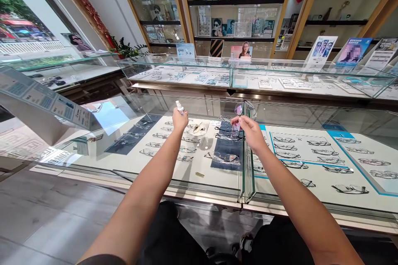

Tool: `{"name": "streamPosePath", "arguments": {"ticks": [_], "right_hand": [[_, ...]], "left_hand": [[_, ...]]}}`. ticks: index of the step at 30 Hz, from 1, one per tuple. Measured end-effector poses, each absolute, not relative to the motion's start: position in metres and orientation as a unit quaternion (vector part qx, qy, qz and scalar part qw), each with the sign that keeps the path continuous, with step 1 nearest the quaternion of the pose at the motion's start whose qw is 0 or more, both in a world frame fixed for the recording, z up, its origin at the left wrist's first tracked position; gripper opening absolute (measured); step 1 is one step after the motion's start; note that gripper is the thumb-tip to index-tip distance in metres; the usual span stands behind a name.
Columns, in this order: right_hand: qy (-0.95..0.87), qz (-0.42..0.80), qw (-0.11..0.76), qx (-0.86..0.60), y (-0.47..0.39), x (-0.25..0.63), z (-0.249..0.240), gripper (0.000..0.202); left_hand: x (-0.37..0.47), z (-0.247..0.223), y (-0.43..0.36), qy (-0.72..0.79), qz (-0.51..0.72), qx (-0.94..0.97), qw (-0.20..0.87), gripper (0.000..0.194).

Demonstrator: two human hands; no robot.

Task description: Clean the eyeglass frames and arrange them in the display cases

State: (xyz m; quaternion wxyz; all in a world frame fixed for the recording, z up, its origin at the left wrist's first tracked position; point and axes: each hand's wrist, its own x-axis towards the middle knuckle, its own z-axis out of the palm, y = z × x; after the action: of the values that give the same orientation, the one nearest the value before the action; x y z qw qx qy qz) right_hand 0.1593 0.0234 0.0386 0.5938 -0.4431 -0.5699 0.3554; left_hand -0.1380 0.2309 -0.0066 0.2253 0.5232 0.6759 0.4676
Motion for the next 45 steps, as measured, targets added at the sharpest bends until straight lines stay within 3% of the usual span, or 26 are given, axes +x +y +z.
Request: {"name": "streamPosePath", "arguments": {"ticks": [6, 10, 13, 16, 20, 24, 27, 32, 38, 45], "right_hand": [[-0.572, 0.354, 0.593, -0.443, 0.023, 0.159, 0.039, 0.041], [-0.572, 0.355, 0.595, -0.439, 0.022, 0.158, 0.040, 0.040], [-0.569, 0.359, 0.598, -0.436, 0.022, 0.158, 0.041, 0.040], [-0.568, 0.362, 0.601, -0.429, 0.021, 0.158, 0.042, 0.041], [-0.567, 0.362, 0.602, -0.430, 0.020, 0.158, 0.042, 0.040], [-0.566, 0.360, 0.605, -0.428, 0.020, 0.158, 0.042, 0.037], [-0.571, 0.356, 0.604, -0.427, 0.020, 0.158, 0.042, 0.036], [-0.580, 0.352, 0.597, -0.429, 0.019, 0.157, 0.042, 0.036], [-0.580, 0.354, 0.598, -0.424, 0.019, 0.157, 0.042, 0.035], [-0.581, 0.352, 0.599, -0.424, 0.018, 0.156, 0.046, 0.040]], "left_hand": [[-0.134, -0.008, 0.226, 0.684, 0.470, 0.516, 0.211, 0.048], [-0.121, 0.014, 0.205, 0.680, 0.532, 0.494, 0.102, 0.069], [-0.116, 0.046, 0.183, 0.602, 0.575, 0.553, 0.011, 0.050], [-0.119, 0.074, 0.163, 0.583, 0.442, 0.677, 0.078, 0.023], [-0.124, 0.082, 0.157, 0.657, 0.116, 0.722, 0.182, 0.036], [-0.126, 0.069, 0.170, 0.661, 0.040, 0.715, 0.222, 0.023], [-0.124, 0.058, 0.180, 0.673, 0.054, 0.703, 0.225, 0.017], [-0.118, 0.043, 0.187, 0.680, 0.115, 0.684, 0.236, 0.055], [-0.115, 0.036, 0.192, 0.666, 0.171, 0.668, 0.284, 0.038], [-0.123, 0.042, 0.198, 0.623, 0.364, 0.599, 0.346, 0.021]]}}
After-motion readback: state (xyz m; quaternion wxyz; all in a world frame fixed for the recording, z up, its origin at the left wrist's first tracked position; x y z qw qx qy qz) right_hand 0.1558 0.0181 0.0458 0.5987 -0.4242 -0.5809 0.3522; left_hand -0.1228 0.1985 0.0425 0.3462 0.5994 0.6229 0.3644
